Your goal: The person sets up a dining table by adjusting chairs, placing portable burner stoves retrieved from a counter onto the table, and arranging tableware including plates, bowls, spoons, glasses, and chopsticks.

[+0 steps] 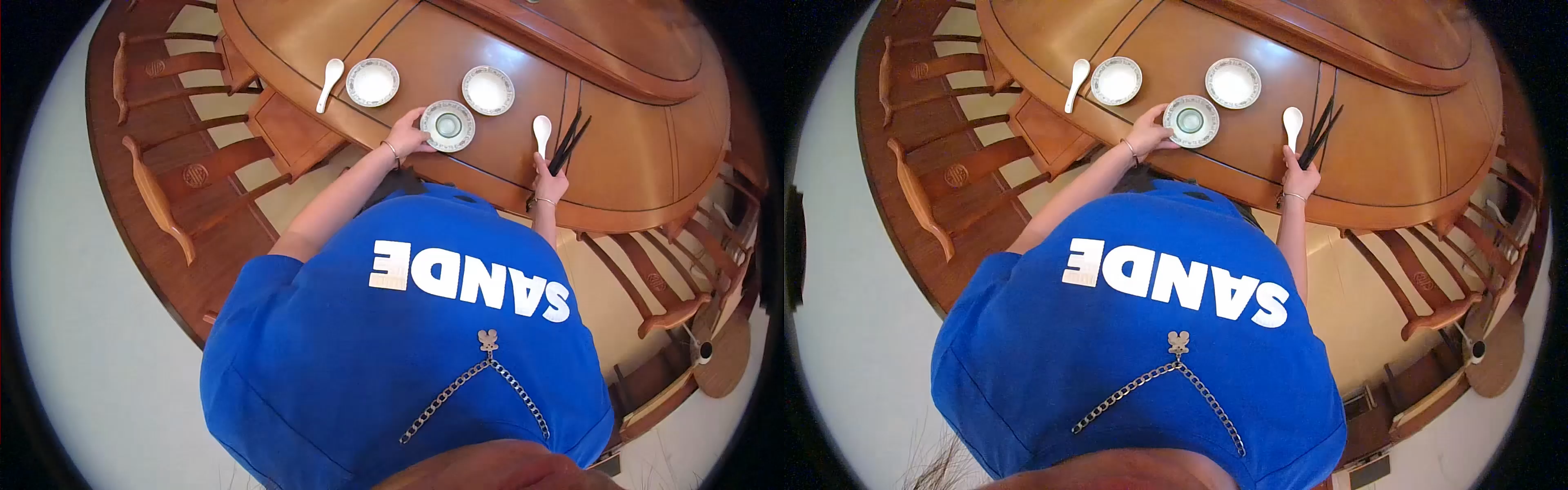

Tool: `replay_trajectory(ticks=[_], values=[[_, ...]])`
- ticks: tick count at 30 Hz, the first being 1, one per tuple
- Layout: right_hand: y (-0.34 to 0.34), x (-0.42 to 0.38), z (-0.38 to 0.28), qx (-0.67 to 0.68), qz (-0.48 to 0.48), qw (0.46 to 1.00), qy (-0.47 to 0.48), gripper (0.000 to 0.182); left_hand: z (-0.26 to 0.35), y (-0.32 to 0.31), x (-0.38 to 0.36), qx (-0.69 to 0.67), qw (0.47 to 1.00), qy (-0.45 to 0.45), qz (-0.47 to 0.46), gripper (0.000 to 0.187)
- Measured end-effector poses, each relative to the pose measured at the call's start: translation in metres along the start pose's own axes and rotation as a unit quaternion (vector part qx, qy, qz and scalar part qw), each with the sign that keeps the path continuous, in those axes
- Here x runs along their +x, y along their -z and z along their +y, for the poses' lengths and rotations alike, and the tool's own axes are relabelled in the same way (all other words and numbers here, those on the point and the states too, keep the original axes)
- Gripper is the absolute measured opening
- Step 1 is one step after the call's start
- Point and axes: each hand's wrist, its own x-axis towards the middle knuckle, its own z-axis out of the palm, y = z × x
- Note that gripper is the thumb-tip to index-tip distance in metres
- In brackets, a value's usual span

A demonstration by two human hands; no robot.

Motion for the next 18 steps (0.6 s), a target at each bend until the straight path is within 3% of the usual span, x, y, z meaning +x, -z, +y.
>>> replay_trajectory(ticks=[3,5,7,10,15,18], values=[[0.003,0.003,0.008,-0.041,0.018,0.999,0.019,0.032,0.003,-0.002,-0.01,0.019,1.0,0.016,0.002,0.059],[0.009,0.003,0.011,-0.164,0.059,0.977,0.122,0.034,-0.008,0.007,-0.007,0.028,0.999,0.02,0.034,0.051],[0.006,0.007,0.01,-0.178,0.064,0.976,0.11,0.036,-0.008,0.017,-0.007,0.031,0.997,-0.002,0.066,0.047],[0.003,0.003,0.006,-0.195,0.065,0.965,0.164,0.038,-0.007,0.037,-0.008,-0.053,0.988,-0.009,0.147,0.043],[0.001,-0.007,-0.011,-0.357,0.118,0.904,0.203,0.037,0.003,0.058,-0.013,-0.113,0.974,-0.01,0.194,0.04],[0.001,-0.007,-0.011,-0.346,0.113,0.906,0.217,0.038,0.003,0.071,-0.004,-0.144,0.954,-0.051,0.259,0.045]])
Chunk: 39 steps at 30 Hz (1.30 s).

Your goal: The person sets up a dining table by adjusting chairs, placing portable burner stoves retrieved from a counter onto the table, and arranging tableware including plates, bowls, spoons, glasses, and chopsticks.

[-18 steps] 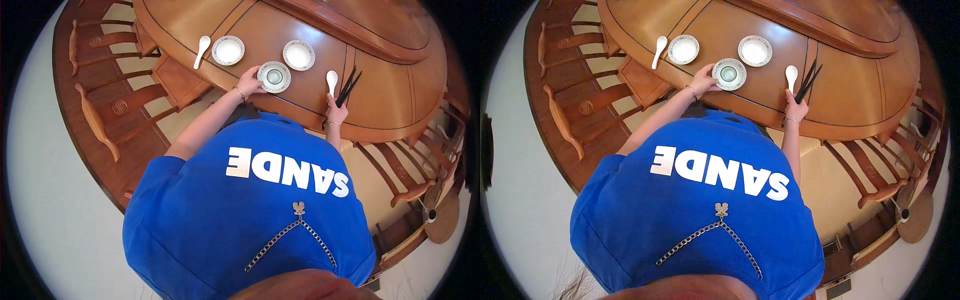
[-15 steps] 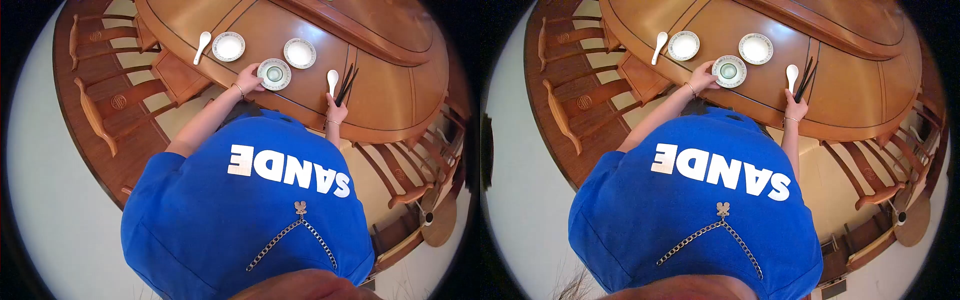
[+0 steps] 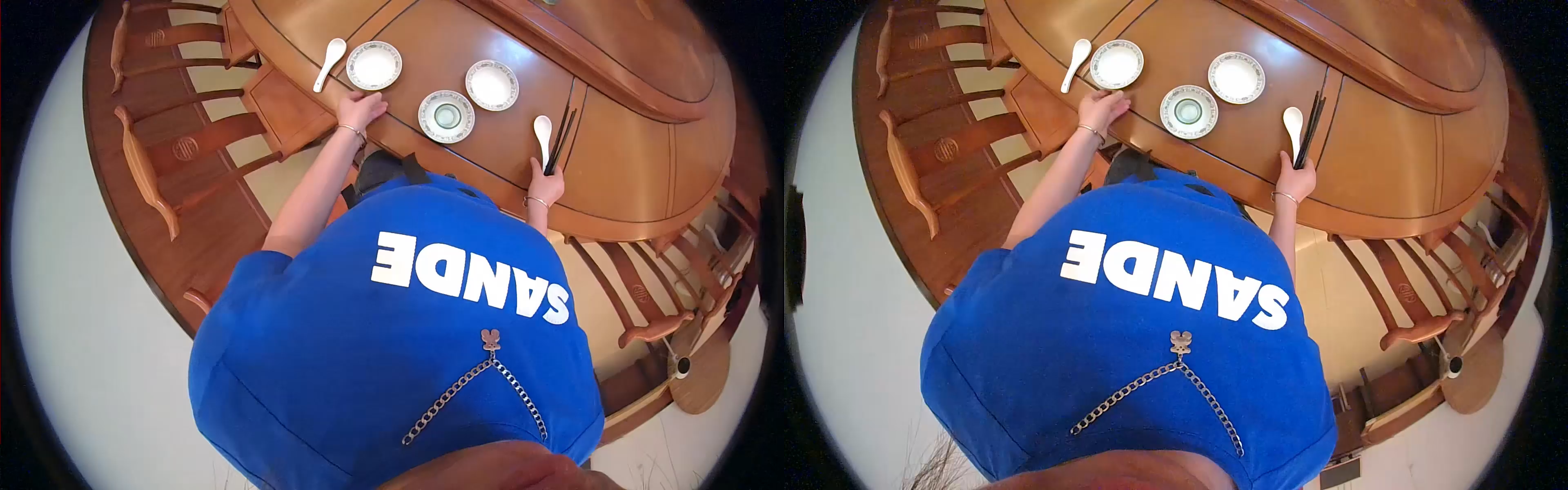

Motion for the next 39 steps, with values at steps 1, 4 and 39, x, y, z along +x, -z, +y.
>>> replay_trajectory(ticks=[1,4,39], values=[[0.0,0.001,0.001,-0.003,-0.001,1.0,0.005,0.038,0.001,0.001,0.005,-0.005,1.0,0.001,0.002,0.045],[-0.004,0.002,0.007,-0.03,0.006,0.999,0.018,0.037,0.017,-0.006,0.004,-0.068,0.996,-0.041,0.034,0.044],[-0.081,0.039,-0.157,0.333,-0.19,0.907,-0.175,0.013,0.049,-0.022,0.058,0.0,0.974,0.063,-0.218,0.055]])
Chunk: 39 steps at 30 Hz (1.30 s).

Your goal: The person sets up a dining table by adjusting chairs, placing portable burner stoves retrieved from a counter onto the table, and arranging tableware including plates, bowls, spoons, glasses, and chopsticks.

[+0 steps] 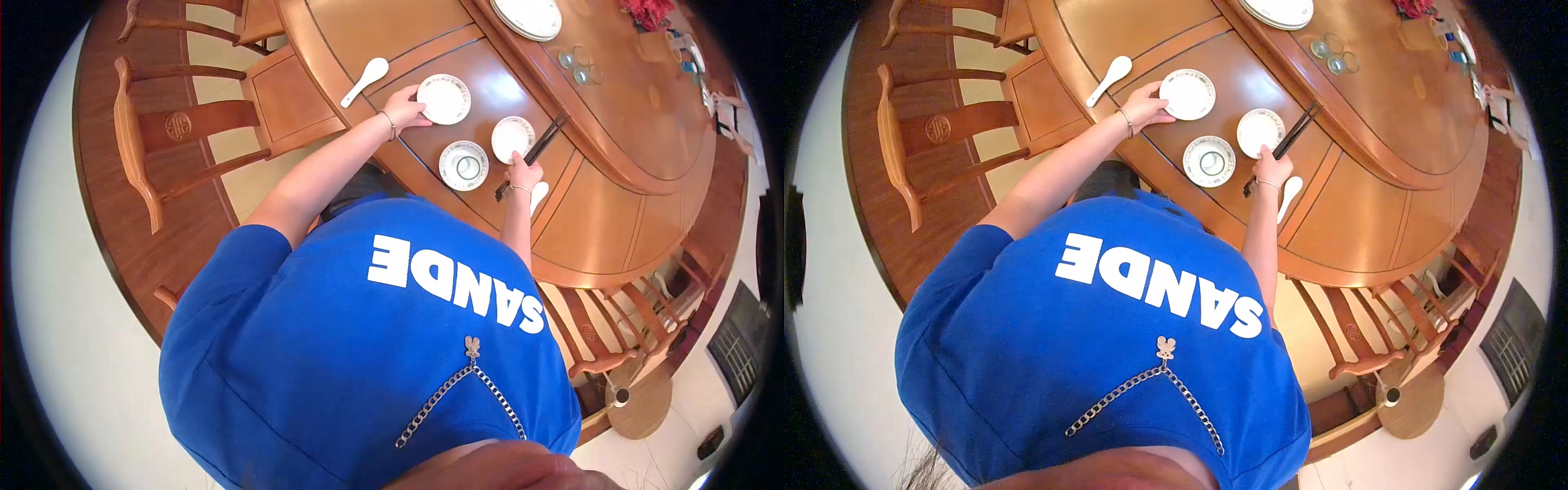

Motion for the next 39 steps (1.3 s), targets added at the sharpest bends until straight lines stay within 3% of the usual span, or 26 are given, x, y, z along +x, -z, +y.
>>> replay_trajectory(ticks=[4,6,8,10,12,16,22,23,24,27,30,34,37,39], values=[[-0.016,0.008,-0.024,-0.071,-0.066,0.986,0.139,0.015,0.003,0.005,-0.004,0.002,1.0,0.005,-0.027,0.055],[-0.04,0.01,-0.037,-0.127,-0.087,0.948,0.277,0.021,0.005,0.007,-0.003,-0.007,0.999,0.013,-0.034,0.054],[-0.061,0.018,-0.044,-0.249,-0.105,0.932,0.243,0.027,0.008,0.006,-0.004,-0.012,0.999,0.017,-0.04,0.054],[-0.085,0.008,-0.059,-0.354,-0.124,0.875,0.306,0.038,0.012,0.006,-0.008,-0.02,0.999,0.019,-0.041,0.055],[-0.103,0.01,-0.054,-0.371,-0.148,0.844,0.358,0.043,0.015,0.007,-0.012,-0.016,0.998,0.014,-0.065,0.059],[-0.121,0.008,-0.052,-0.403,-0.19,0.833,0.327,0.046,0.017,0.011,-0.018,-0.052,0.996,0.019,-0.068,0.064],[-0.127,0.01,-0.048,-0.443,-0.205,0.796,0.358,0.049,0.01,0.011,-0.013,-0.056,0.995,0.023,-0.08,0.057],[-0.126,0.01,-0.051,-0.429,-0.232,0.842,0.231,0.041,0.004,0.011,-0.009,-0.072,0.993,0.011,-0.088,0.055],[-0.125,0.011,-0.048,-0.428,-0.232,0.843,0.23,0.041,0.005,0.009,-0.011,-0.07,0.994,0.012,-0.088,0.055],[-0.126,0.014,-0.045,-0.483,-0.245,0.801,0.255,0.044,0.004,0.004,-0.012,-0.054,0.997,0.005,-0.058,0.054],[-0.116,0.006,-0.044,-0.476,-0.21,0.802,0.293,0.051,-0.001,0.004,-0.004,-0.041,0.998,-0.011,-0.045,0.053],[-0.079,-0.008,-0.047,-0.467,-0.165,0.818,0.292,0.053,-0.005,-0.003,-0.007,0.031,0.997,-0.067,0.022,0.049],[-0.035,-0.022,-0.033,-0.415,-0.135,0.856,0.276,0.05,-0.015,-0.005,-0.018,0.114,0.98,-0.095,0.131,0.047],[-0.011,-0.039,-0.026,-0.392,-0.131,0.87,0.267,0.048,-0.028,-0.004,-0.028,0.173,0.974,-0.078,0.127,0.046]])
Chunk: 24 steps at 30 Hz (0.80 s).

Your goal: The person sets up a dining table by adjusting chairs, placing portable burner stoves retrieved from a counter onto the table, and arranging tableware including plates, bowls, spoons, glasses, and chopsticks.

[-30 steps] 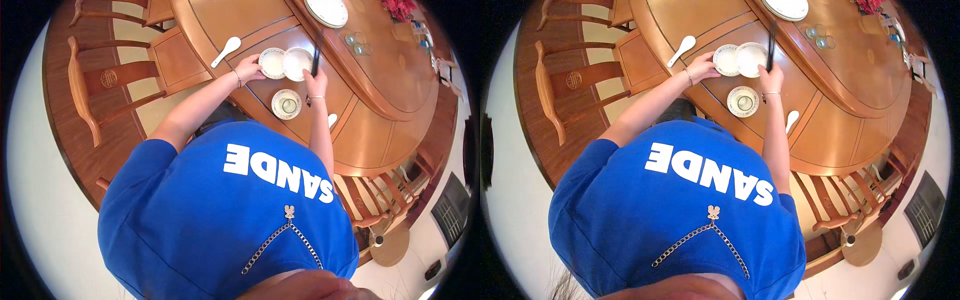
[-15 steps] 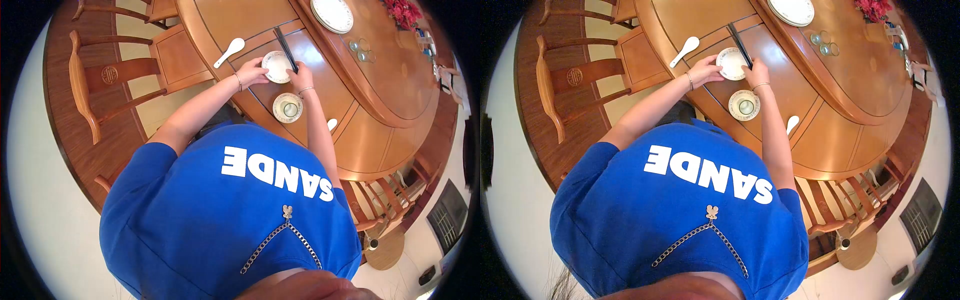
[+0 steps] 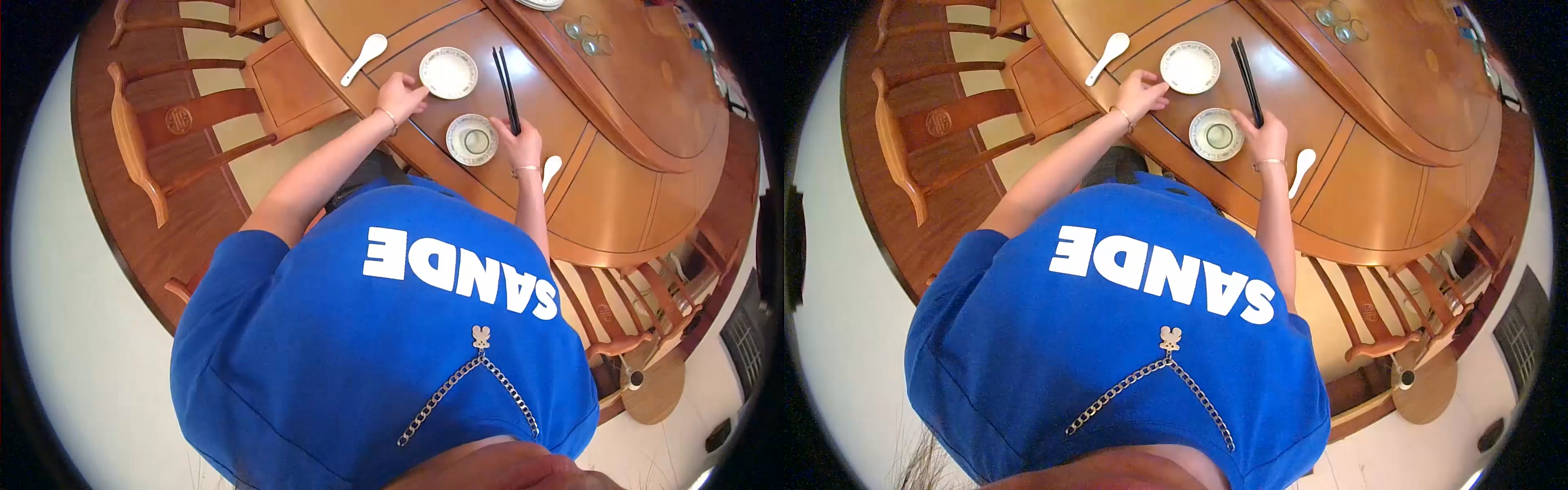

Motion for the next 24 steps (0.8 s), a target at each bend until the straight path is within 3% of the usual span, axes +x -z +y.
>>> replay_trajectory(ticks=[1,3,5,7,9,14,16,18,21,23,24], values=[[0.003,-0.013,0.002,0.018,0.002,1.0,-0.01,0.047,-0.005,0.0,-0.006,0.058,0.998,0.005,-0.007,0.045],[0.004,-0.034,0.005,0.036,0.006,0.999,-0.022,0.045,-0.019,-0.008,-0.02,0.051,0.998,0.014,-0.044,0.044],[-0.004,-0.046,0.008,0.032,-0.015,0.999,-0.015,0.044,-0.032,-0.022,-0.03,0.062,0.988,0.032,-0.138,0.044],[-0.018,-0.052,0.011,0.033,-0.008,0.999,0.01,0.039,-0.028,-0.04,-0.041,0.062,0.985,0.053,-0.151,0.046],[-0.028,-0.053,0.009,0.084,-0.028,0.996,-0.027,0.034,-0.033,-0.055,-0.044,-0.01,0.984,0.049,-0.173,0.047],[-0.034,-0.055,0.012,0.144,0.048,0.988,-0.014,0.023,-0.046,-0.071,-0.037,0.065,0.985,0.001,-0.159,0.043],[-0.021,-0.06,0.014,0.161,0.078,0.984,-0.018,0.024,-0.053,-0.074,-0.034,0.137,0.981,-0.102,-0.092,0.036],[-0.004,-0.065,0.018,0.169,0.125,0.977,-0.017,0.023,-0.051,-0.075,-0.034,0.095,0.986,-0.1,-0.089,0.035],[0.018,-0.079,0.016,0.373,0.178,0.906,-0.089,0.016,-0.041,-0.066,-0.029,0.033,0.989,-0.114,-0.087,0.032],[0.035,-0.086,0.018,0.404,0.179,0.888,-0.128,0.015,-0.025,-0.056,-0.024,0.061,0.982,-0.18,-0.019,0.032],[0.039,-0.087,0.023,0.417,0.187,0.882,-0.114,0.014,-0.004,-0.05,-0.031,0.032,0.991,-0.129,-0.014,0.035]])
